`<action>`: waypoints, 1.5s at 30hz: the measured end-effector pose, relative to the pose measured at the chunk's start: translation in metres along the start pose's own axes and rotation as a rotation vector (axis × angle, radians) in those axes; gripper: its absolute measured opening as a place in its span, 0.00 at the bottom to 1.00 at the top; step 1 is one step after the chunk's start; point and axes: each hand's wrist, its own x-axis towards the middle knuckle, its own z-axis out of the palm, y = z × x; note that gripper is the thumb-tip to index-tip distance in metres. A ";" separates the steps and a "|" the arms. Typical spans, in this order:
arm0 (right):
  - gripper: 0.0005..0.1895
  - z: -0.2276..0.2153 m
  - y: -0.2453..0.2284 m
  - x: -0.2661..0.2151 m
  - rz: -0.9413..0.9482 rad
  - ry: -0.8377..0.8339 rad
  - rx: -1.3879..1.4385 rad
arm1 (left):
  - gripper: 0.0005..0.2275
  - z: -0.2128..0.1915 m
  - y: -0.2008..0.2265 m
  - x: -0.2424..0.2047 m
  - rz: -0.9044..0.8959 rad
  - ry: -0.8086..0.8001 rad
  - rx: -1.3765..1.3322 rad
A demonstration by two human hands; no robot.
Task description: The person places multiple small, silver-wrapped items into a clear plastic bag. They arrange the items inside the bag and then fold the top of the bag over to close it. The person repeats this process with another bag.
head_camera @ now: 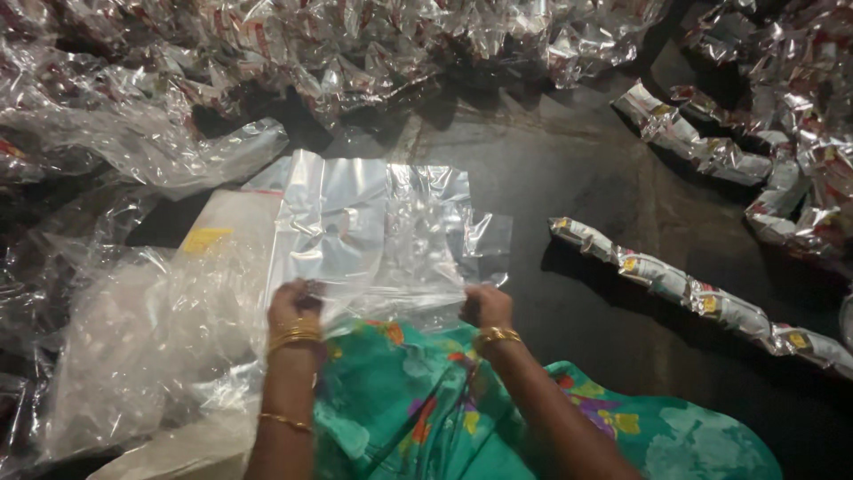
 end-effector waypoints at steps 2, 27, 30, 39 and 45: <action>0.08 -0.007 -0.008 0.002 0.015 0.058 -0.031 | 0.07 0.006 0.015 -0.005 0.167 0.012 0.303; 0.19 -0.119 -0.135 -0.078 -0.826 0.301 -1.321 | 0.26 0.074 -0.102 0.019 0.502 -0.579 1.916; 0.21 -0.087 -0.127 -0.109 -1.158 -0.038 -1.252 | 0.23 0.117 -0.146 -0.056 0.424 -0.938 1.734; 0.26 0.046 -0.125 -0.027 -0.820 -0.202 -1.738 | 0.22 0.134 -0.193 -0.236 0.257 -1.635 1.434; 0.28 -0.054 -0.115 -0.042 -0.641 -0.321 -1.827 | 0.24 0.089 -0.178 -0.103 0.474 -0.974 1.524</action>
